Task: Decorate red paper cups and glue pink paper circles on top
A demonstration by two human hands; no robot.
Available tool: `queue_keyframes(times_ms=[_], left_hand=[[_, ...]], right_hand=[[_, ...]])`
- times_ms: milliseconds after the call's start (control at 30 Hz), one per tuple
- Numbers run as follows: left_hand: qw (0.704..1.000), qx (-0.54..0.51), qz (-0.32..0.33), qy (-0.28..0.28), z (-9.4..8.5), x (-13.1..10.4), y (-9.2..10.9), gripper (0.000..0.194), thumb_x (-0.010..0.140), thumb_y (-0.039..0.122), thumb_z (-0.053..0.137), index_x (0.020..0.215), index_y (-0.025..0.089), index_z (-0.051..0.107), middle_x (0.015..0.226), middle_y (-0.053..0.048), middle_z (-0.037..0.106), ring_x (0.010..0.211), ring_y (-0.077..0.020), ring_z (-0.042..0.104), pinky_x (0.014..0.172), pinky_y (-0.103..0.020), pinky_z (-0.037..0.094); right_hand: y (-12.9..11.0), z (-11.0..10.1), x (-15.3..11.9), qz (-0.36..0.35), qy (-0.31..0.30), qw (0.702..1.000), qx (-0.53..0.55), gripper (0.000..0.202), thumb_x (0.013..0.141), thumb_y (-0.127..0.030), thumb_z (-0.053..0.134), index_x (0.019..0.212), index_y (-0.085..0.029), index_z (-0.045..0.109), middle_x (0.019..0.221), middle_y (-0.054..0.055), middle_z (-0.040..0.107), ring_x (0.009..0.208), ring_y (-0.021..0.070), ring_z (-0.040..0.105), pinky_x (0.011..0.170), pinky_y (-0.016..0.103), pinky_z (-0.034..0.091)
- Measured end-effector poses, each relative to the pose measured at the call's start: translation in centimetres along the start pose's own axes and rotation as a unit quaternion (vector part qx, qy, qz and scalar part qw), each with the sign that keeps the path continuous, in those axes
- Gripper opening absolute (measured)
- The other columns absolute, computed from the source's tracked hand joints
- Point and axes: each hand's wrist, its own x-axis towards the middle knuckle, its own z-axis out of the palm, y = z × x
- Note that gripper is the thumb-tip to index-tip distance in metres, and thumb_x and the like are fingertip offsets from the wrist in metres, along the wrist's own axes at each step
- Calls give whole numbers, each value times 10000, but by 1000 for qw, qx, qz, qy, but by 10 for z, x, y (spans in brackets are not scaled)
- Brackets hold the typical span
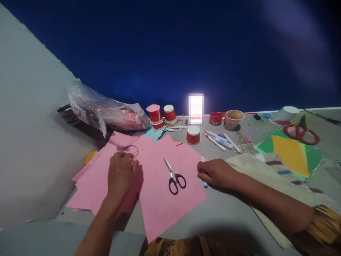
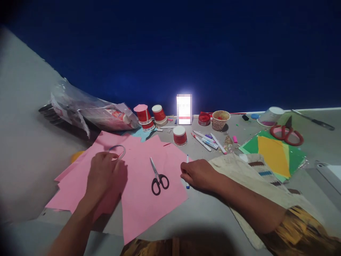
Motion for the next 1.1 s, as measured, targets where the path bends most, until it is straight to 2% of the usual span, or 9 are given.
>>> queue_keyframes(times_ms=[100,233,333,467,633,833,967,1033,1100], left_hand=[[984,-107,40,-134,0,-17,26,328,906,459,601,1088,194,662,1190,-152,619,1186,-358,582,1009,-496,500],[969,-66,33,-235,6,-38,60,435,796,498,725,1117,214,652,1166,-142,603,1124,-387,573,909,-504,486],[971,-41,37,-233,10,-48,69,401,787,455,734,1096,220,635,1161,-135,595,1116,-384,558,926,-508,449],[971,-62,49,-225,14,-55,63,401,797,451,730,1107,224,616,1181,-120,582,1127,-366,541,952,-500,425],[967,-90,59,-229,14,-63,59,392,792,391,724,1124,228,595,1225,-106,557,1169,-350,508,1008,-508,392],[957,-125,88,-245,9,-69,62,334,787,362,722,1064,243,578,1189,-81,557,1131,-331,502,986,-486,396],[957,-132,97,-241,7,-69,62,289,787,327,715,1023,242,571,1170,-73,559,1106,-320,500,969,-472,400],[956,-130,99,-243,7,-69,61,285,785,307,711,1028,237,581,1160,-74,562,1098,-316,505,963,-469,404],[955,-128,104,-247,6,-69,59,286,793,285,697,1057,234,599,1149,-76,568,1087,-313,515,956,-466,415]], right_hand=[[1,1,1,-4,3,1000,-23,197,1024,-322,540,1023,-225,712,925,54,810,778,215,717,605,320,231],[3,3,1,12,15,998,-54,208,1024,-287,511,1022,-219,707,957,67,810,795,217,717,607,329,224],[5,3,2,43,46,997,-43,203,1028,-331,541,1060,-223,709,1013,67,810,866,226,721,630,315,264],[14,-4,5,129,139,982,9,253,1028,-385,563,1164,-231,709,991,50,811,888,233,718,660,306,311],[27,-14,15,196,191,961,28,237,1000,-413,610,1074,-230,742,885,33,789,828,222,699,640,301,318],[26,-13,26,179,187,966,-4,204,979,-385,649,917,-228,762,917,56,804,850,248,718,624,316,301],[26,-24,32,168,220,961,-13,258,989,-401,646,1144,-223,751,1059,74,798,917,256,719,659,316,372],[26,-40,36,164,265,950,-3,375,971,-420,672,1282,-214,702,1127,87,778,947,257,709,682,313,412],[20,-62,38,139,330,933,35,404,925,-404,722,1266,-189,705,1107,95,766,905,242,692,694,312,443]])
